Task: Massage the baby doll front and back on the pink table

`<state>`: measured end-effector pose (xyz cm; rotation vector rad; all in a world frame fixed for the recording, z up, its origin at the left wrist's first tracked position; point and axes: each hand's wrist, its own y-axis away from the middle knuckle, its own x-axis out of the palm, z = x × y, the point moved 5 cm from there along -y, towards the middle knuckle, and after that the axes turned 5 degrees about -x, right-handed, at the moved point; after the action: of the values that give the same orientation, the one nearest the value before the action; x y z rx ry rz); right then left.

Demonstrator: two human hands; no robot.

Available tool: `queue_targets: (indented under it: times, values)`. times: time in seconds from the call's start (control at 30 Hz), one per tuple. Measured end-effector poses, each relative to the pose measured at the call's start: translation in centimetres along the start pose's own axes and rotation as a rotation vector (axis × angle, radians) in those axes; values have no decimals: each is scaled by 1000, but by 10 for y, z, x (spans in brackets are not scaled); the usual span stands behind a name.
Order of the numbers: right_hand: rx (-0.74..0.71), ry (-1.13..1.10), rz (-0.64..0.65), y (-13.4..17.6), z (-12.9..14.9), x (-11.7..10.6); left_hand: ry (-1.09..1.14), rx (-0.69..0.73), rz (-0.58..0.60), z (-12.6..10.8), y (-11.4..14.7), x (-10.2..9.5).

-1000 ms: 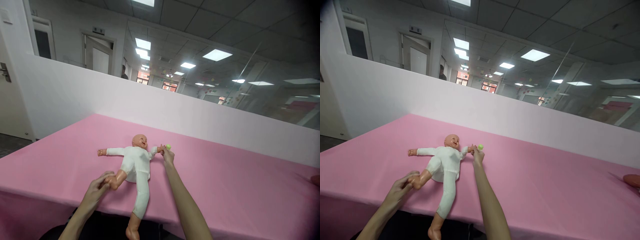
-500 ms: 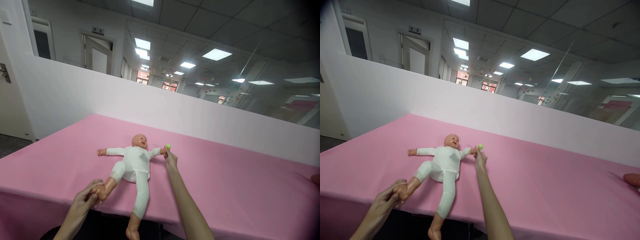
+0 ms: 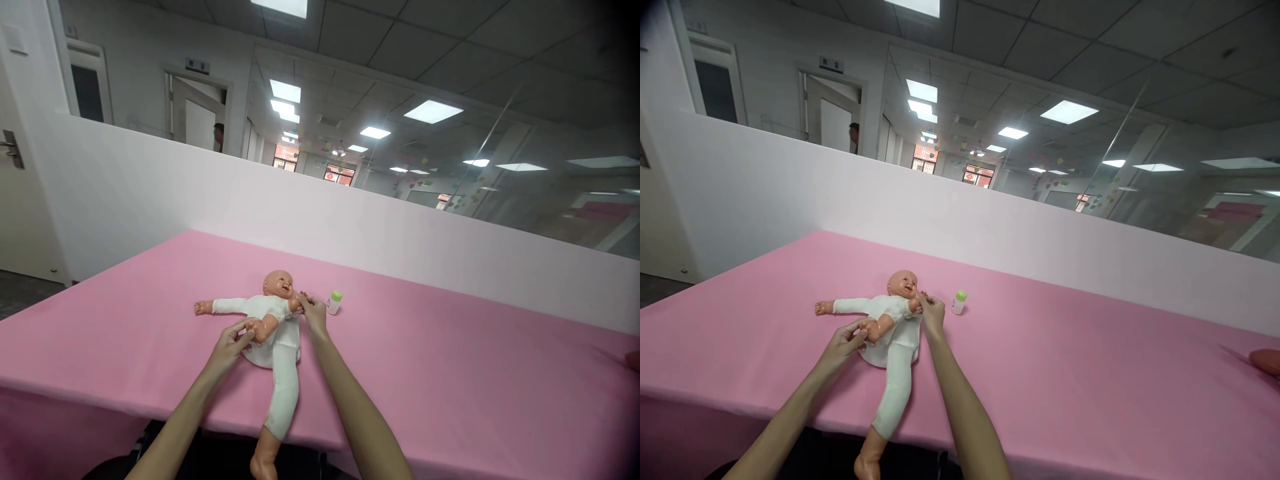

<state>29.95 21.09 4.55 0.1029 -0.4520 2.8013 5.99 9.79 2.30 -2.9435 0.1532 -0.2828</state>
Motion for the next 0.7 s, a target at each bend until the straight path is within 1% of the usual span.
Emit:
queue_targets:
  times: [0.1, 0.2, 0.3, 0.4, 0.47, 0.57, 0.63, 0.7]
  values:
    - [54, -83, -180, -22, 3, -34, -25, 0, -87, -2, 29, -24]
    - [114, -86, -313, -36, -3, -74, -46, -27, -215, 8, 70, -58]
    - [192, -63, -427, -33, -19, -108, -29, -119, -337, 32, 108, -89]
    - [249, -54, -492, -18, -35, -127, -57, -185, -427, 50, 135, -107]
    - [261, -63, -502, -12, -39, -128, -86, -198, -451, 54, 144, -111]
    - [230, -100, -463, -14, -30, -118, -68, -192, -467, 49, 144, -108]
    - [189, -133, -408, -21, -16, -103, -24, -165, -447, 40, 133, -99]
    - [148, -164, -341, -25, -1, -83, 14, -122, -396, 28, 112, -84]
